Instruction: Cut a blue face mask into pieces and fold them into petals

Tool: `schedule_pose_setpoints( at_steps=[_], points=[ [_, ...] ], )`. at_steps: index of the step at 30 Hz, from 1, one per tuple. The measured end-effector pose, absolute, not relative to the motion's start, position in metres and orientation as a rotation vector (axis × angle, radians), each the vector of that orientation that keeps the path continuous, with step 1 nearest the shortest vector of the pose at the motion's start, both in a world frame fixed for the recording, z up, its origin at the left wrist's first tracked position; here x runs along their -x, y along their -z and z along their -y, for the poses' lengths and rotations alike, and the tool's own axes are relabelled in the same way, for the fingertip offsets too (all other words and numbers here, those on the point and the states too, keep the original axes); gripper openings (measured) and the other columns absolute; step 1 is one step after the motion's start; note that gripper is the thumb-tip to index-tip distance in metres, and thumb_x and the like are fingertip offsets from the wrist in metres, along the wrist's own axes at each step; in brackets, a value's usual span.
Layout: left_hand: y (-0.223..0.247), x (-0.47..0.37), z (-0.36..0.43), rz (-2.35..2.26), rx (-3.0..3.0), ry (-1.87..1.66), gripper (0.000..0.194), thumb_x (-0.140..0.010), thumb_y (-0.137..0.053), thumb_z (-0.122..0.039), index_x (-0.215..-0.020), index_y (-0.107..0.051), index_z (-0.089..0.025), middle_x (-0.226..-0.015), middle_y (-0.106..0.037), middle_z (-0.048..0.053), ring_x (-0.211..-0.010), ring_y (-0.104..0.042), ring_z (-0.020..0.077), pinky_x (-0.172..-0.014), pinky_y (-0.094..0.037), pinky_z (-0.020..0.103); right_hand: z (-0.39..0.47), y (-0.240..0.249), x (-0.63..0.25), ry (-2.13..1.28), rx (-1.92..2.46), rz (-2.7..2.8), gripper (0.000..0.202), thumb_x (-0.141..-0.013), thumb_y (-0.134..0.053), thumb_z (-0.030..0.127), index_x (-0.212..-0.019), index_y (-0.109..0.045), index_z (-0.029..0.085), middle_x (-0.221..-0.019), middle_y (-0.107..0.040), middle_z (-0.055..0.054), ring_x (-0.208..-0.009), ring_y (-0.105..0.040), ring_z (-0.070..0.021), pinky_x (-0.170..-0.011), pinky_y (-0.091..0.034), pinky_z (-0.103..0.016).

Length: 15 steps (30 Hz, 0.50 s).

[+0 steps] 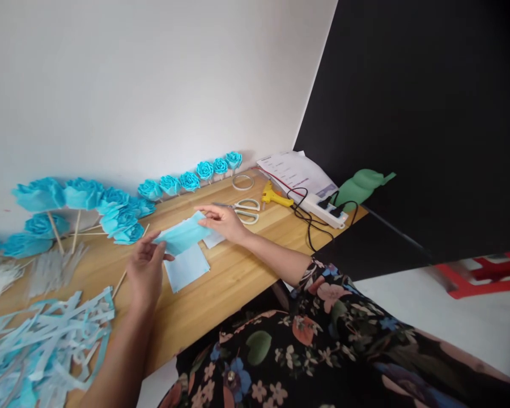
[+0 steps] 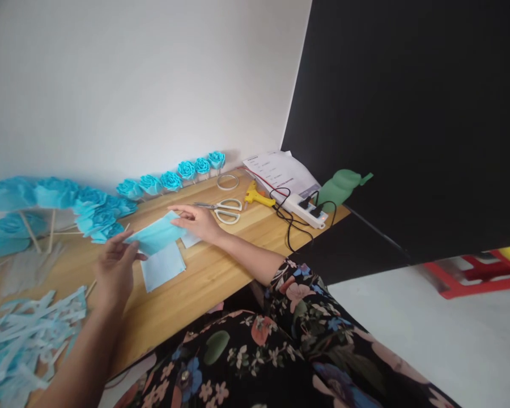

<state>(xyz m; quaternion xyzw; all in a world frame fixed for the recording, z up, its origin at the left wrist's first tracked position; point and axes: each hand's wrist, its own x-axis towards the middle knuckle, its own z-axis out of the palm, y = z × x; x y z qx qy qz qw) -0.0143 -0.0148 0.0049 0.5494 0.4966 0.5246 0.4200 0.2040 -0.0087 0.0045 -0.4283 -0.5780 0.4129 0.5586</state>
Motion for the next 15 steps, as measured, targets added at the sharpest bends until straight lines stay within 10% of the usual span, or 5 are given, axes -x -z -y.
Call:
schedule_pose_setpoints(
  at_steps=[15],
  points=[
    [0.012, 0.018, 0.007, -1.142, -1.245, -1.245, 0.056, -0.073, -0.078, -0.044, -0.123, -0.065, -0.024, -0.108, -0.068, 0.003, -0.075, -0.069, 0.0164, -0.08, -0.052, 0.032, 0.0, 0.006, -0.204, -1.006, 1.032, 1.263, 0.029, -0.073, -0.074, 0.042, -0.084, -0.067, 0.016, -0.076, -0.065, 0.002, -0.068, -0.058, -0.0111, -0.065, -0.045, -0.022]
  ],
)
